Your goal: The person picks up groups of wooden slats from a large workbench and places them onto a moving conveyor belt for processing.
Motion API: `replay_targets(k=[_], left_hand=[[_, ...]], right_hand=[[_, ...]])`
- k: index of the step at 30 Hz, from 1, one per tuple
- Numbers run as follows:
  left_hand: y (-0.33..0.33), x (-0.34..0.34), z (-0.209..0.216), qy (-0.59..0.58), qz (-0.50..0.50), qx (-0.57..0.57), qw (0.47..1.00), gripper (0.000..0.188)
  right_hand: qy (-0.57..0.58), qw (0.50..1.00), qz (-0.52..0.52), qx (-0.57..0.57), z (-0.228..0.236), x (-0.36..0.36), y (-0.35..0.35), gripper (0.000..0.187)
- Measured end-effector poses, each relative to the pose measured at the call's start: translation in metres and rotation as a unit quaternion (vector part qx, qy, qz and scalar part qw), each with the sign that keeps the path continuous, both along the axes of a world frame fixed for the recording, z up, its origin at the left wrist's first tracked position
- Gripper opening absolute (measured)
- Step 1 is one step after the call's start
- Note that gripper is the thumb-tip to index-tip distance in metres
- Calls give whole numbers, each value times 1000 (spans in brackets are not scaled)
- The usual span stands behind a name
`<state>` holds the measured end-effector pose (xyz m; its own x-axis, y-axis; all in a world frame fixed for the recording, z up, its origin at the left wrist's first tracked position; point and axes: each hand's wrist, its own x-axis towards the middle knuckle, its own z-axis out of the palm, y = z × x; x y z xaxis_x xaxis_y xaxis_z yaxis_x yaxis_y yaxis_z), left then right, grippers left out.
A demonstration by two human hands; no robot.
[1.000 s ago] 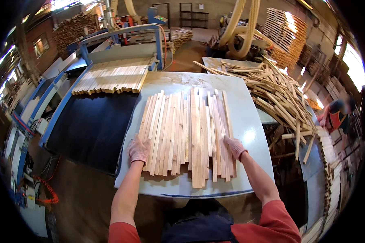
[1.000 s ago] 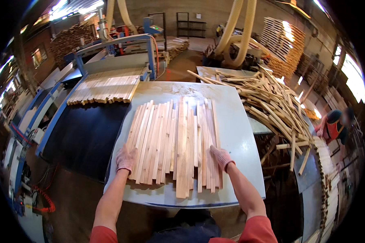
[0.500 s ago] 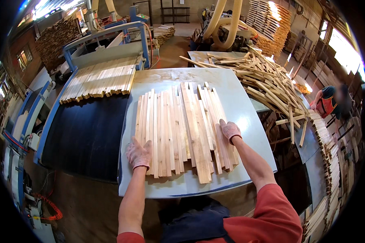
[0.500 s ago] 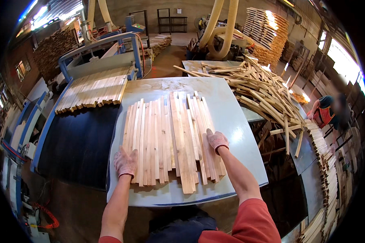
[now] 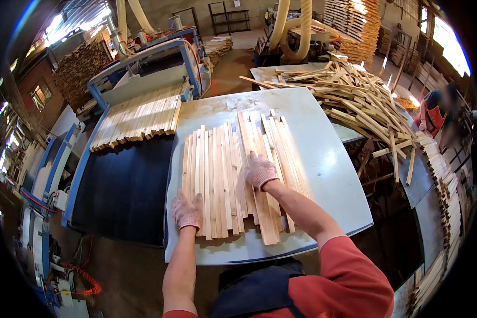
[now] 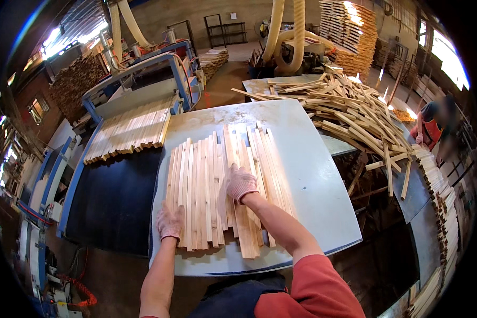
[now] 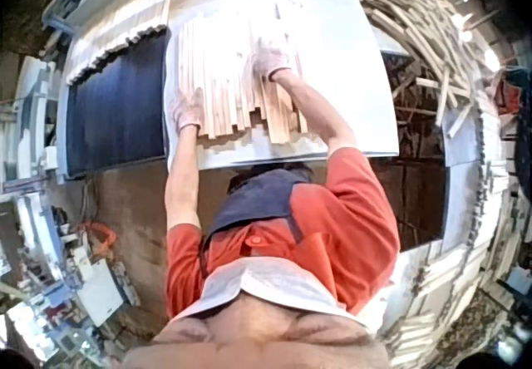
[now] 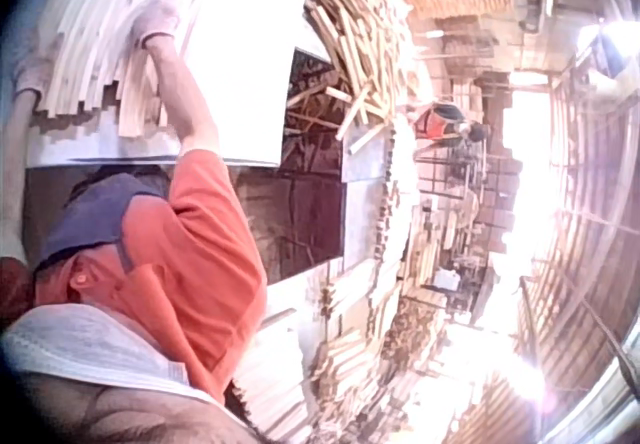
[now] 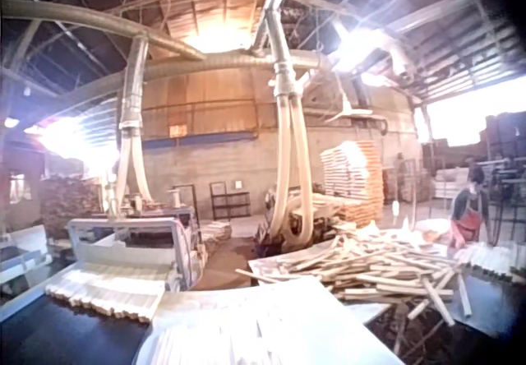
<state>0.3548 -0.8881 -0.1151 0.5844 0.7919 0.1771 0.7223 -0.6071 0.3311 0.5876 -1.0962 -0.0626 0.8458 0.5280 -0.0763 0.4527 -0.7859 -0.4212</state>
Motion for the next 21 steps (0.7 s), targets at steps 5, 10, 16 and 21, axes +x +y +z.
replay_targets(k=[5,10,16,21], left_hand=[[-7,3,6,31,3,-14,999,91],[0,-2,-4,40,15,-6,999,88],[-1,7,-6,32,-1,4,999,89],[1,8,-8,48,6,-17,999,88]], right_hand=[[65,982,-32,174,7,27,-43,71],[105,955,-116,252,3,84,-112,73],[88,946,-188,248,-67,167,-211,63],[117,968,-146,169,-75,156,-196,53]])
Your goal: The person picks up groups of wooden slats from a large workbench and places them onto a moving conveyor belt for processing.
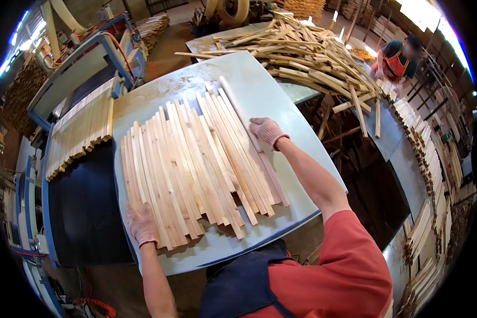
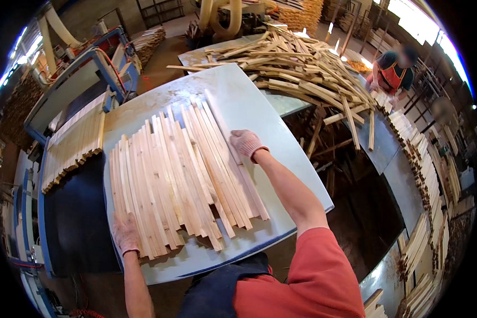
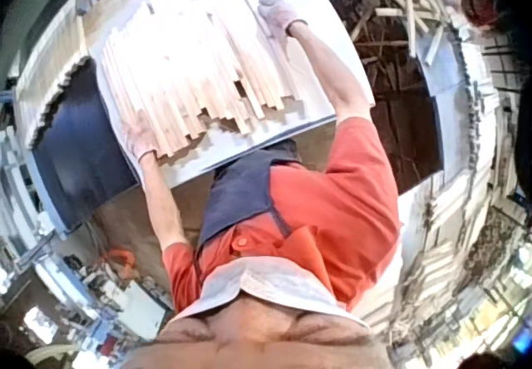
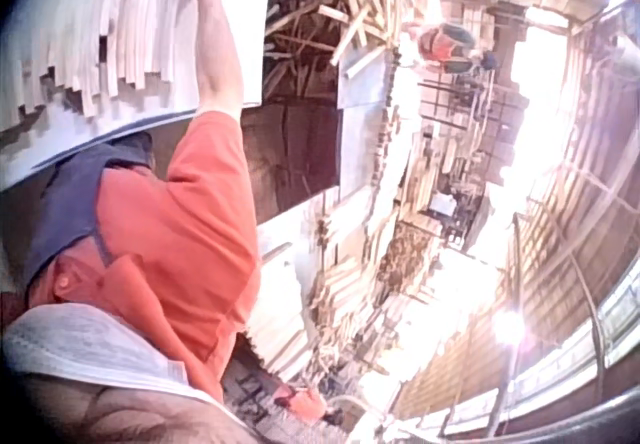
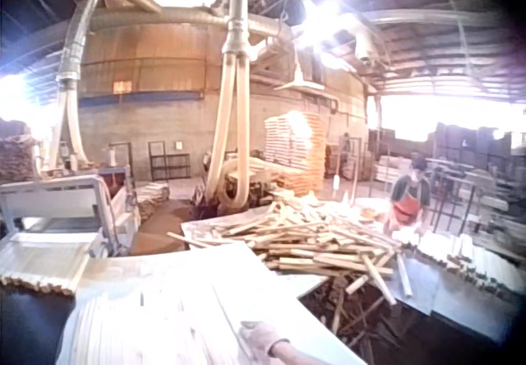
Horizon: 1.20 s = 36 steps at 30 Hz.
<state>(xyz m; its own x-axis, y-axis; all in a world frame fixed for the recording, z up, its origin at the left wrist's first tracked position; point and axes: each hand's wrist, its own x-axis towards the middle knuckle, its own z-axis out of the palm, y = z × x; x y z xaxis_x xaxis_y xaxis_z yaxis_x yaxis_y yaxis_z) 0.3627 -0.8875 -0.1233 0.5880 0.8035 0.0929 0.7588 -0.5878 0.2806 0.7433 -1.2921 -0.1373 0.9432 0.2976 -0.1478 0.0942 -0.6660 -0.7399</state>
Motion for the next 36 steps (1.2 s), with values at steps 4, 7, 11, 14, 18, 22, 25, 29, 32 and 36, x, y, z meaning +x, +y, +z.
replay_targets(k=[4,7,11,14,18,22,25,29,32,36], left_hand=[[-6,-4,9,9,4,-1,1000,86],[-6,-5,10,7,4,-5,1000,87],[-4,-1,9,17,10,-10,1000,88],[1,-6,1,-1,-1,10,1000,88],[-2,-5,4,5,7,-10,1000,87],[-6,-2,6,-10,4,-10,1000,87],[-8,-1,1,-2,-2,-5,1000,87],[17,-18,-35,6,-17,79,997,85],[11,-20,-33,13,-24,144,989,84],[-5,0,19,65,-15,-25,997,89]], right_hand=[[-4,1000,-13,-11,8,-12,20,53],[9,995,-58,81,0,-18,17,55],[-43,981,-110,153,-20,-20,14,53],[-70,979,-122,150,-21,-27,24,52],[-92,976,-123,154,-27,-27,20,51],[-94,975,-127,159,-26,-27,17,52],[-96,974,-126,161,-31,-24,15,51],[-75,969,-128,195,-13,-35,27,51],[-123,973,-99,167,-27,-26,24,50],[-97,962,-109,231,-61,-3,7,51]])
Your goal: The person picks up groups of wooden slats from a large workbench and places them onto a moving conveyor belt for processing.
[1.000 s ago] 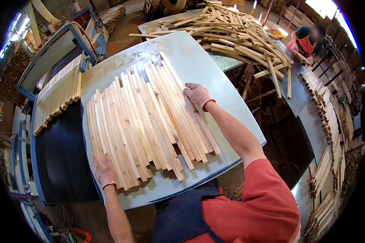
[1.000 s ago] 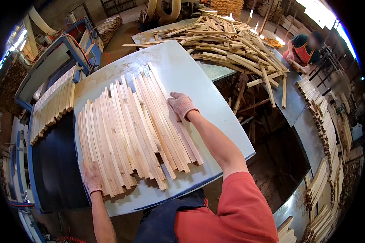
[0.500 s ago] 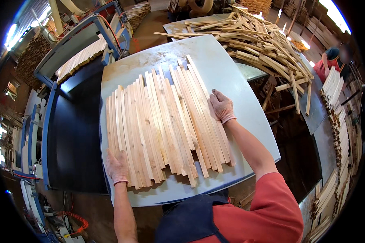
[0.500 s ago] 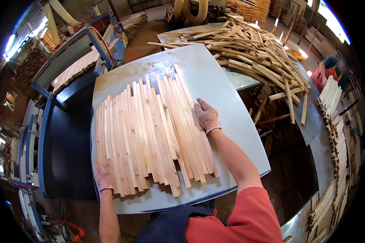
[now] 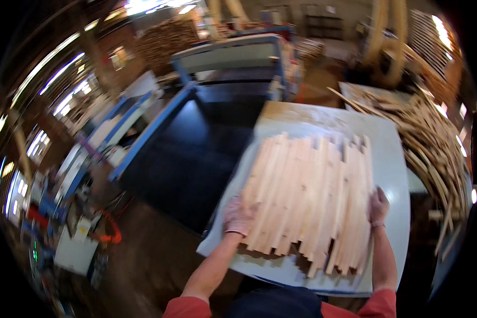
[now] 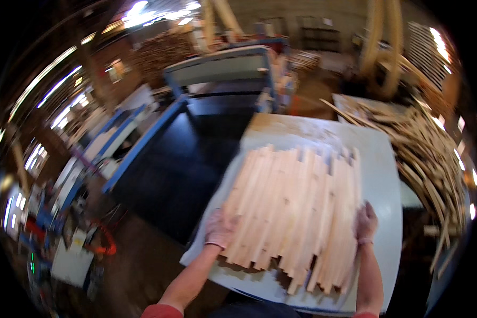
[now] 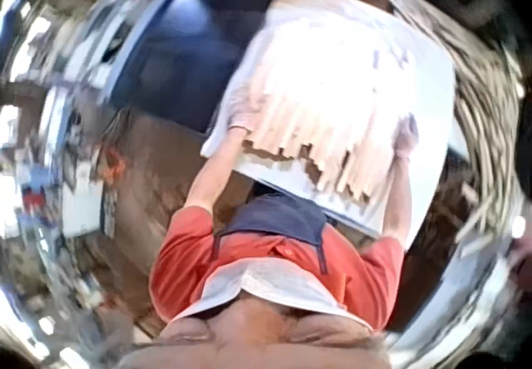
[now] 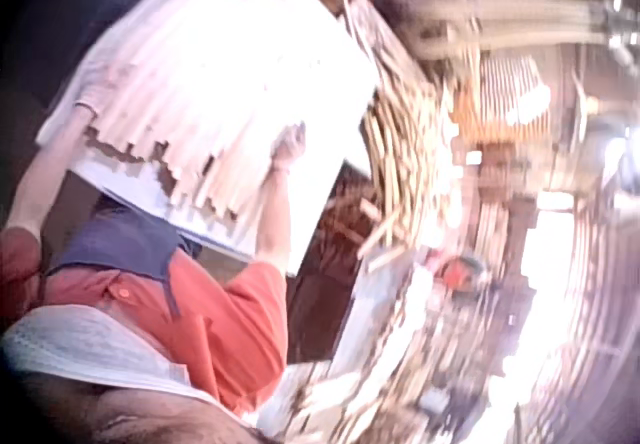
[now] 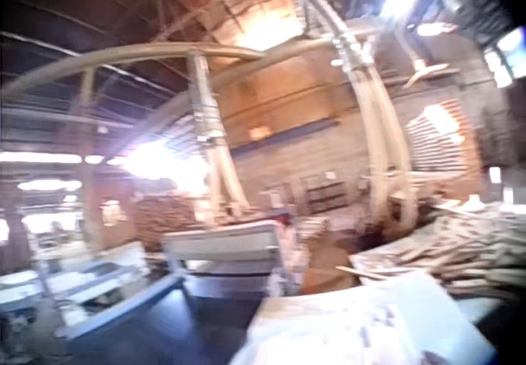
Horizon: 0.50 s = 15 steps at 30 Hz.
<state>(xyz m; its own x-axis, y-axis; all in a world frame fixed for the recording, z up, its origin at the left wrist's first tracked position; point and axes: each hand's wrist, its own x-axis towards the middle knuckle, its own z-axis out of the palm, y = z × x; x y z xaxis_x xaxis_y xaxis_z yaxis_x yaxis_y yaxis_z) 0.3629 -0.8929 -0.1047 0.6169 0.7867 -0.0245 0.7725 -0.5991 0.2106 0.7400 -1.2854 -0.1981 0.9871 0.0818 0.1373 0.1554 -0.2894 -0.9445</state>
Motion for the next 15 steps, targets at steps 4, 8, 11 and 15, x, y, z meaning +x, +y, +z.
replay_targets(k=[4,8,11,15], left_hand=[[3,-15,-20,-132,0,91,987,88],[-13,-17,28,-52,30,-47,997,91],[-8,-17,3,-108,11,-13,994,87],[-10,-16,16,-135,2,-66,989,85]], right_hand=[[-25,996,68,-42,-7,11,6,52],[70,986,138,-59,-9,36,-3,49],[-36,961,135,-237,-28,56,1,53],[58,978,110,-165,-78,95,-3,81]])
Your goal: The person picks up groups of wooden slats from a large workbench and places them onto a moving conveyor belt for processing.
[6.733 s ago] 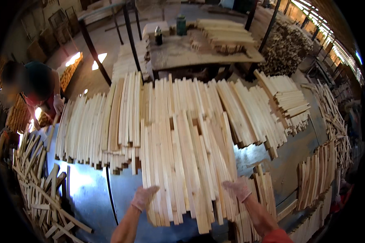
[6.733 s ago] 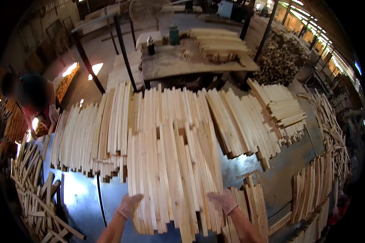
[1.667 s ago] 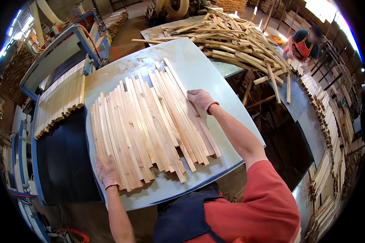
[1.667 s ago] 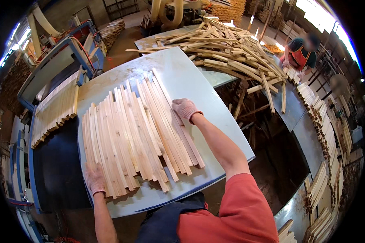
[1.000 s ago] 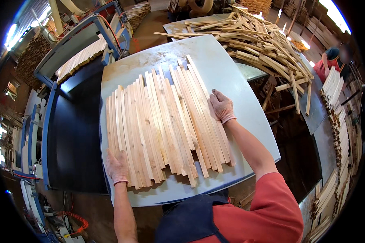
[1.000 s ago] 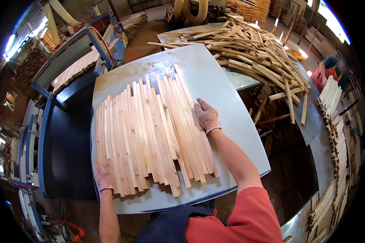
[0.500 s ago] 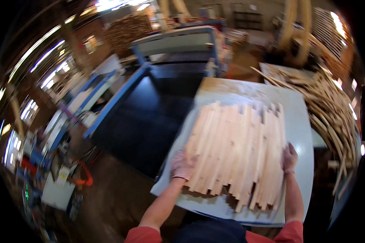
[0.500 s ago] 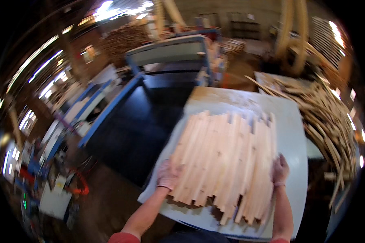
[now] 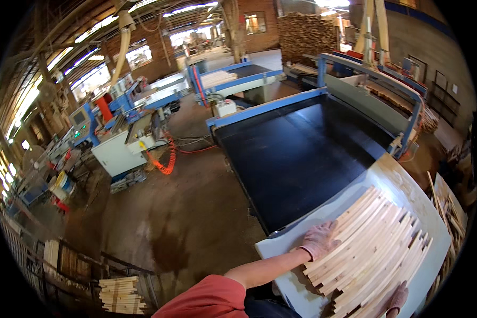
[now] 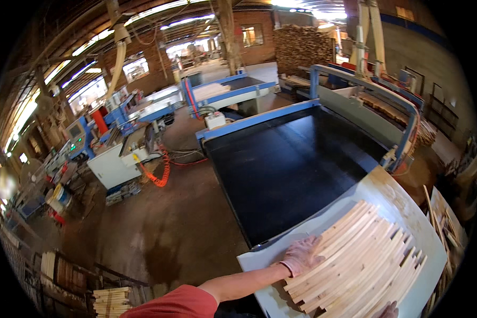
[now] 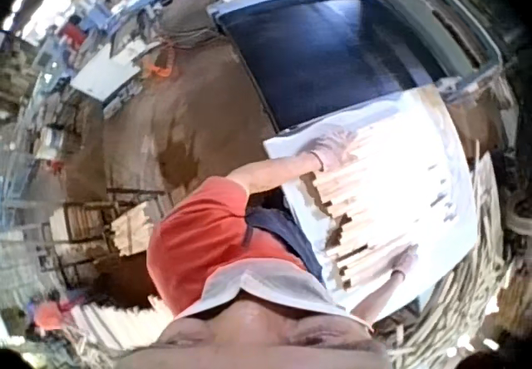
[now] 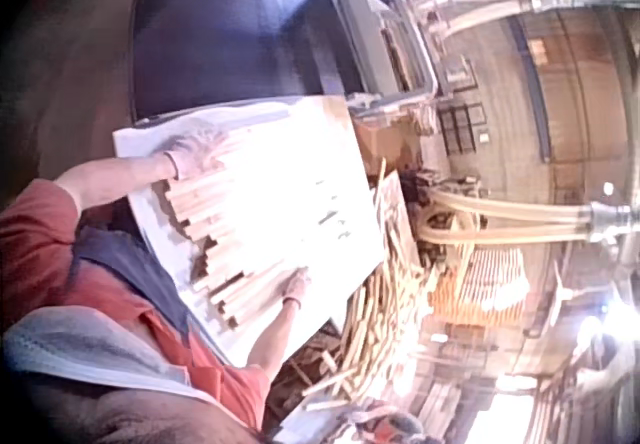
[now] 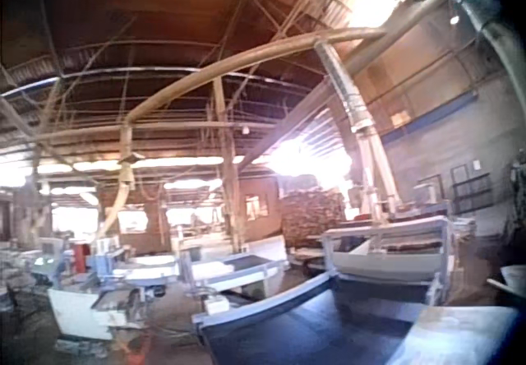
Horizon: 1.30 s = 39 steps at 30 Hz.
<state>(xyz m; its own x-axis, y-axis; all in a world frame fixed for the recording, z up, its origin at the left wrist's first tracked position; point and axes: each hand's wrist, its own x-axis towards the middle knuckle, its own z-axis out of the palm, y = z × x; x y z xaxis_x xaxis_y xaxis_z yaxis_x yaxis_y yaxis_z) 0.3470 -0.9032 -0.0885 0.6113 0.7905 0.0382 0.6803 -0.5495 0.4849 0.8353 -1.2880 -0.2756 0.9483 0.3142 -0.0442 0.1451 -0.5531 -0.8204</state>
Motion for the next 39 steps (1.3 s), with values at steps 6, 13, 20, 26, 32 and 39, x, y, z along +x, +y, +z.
replay_targets(k=[6,13,20,26,32,39], left_hand=[[18,-5,-10,-69,6,9,998,82],[153,-71,2,6,43,35,998,83],[354,-165,0,40,48,76,995,81],[530,-252,-14,118,65,154,979,88],[660,-291,-14,151,78,155,973,84],[741,-311,8,210,121,123,963,87]], right_hand=[[101,993,11,-62,44,-43,19,57],[101,994,-33,7,92,-171,153,47],[116,993,27,9,145,-322,341,46],[164,982,88,19,181,-424,526,43],[161,974,159,8,167,-478,688,44],[110,975,190,-21,152,-515,825,54]])
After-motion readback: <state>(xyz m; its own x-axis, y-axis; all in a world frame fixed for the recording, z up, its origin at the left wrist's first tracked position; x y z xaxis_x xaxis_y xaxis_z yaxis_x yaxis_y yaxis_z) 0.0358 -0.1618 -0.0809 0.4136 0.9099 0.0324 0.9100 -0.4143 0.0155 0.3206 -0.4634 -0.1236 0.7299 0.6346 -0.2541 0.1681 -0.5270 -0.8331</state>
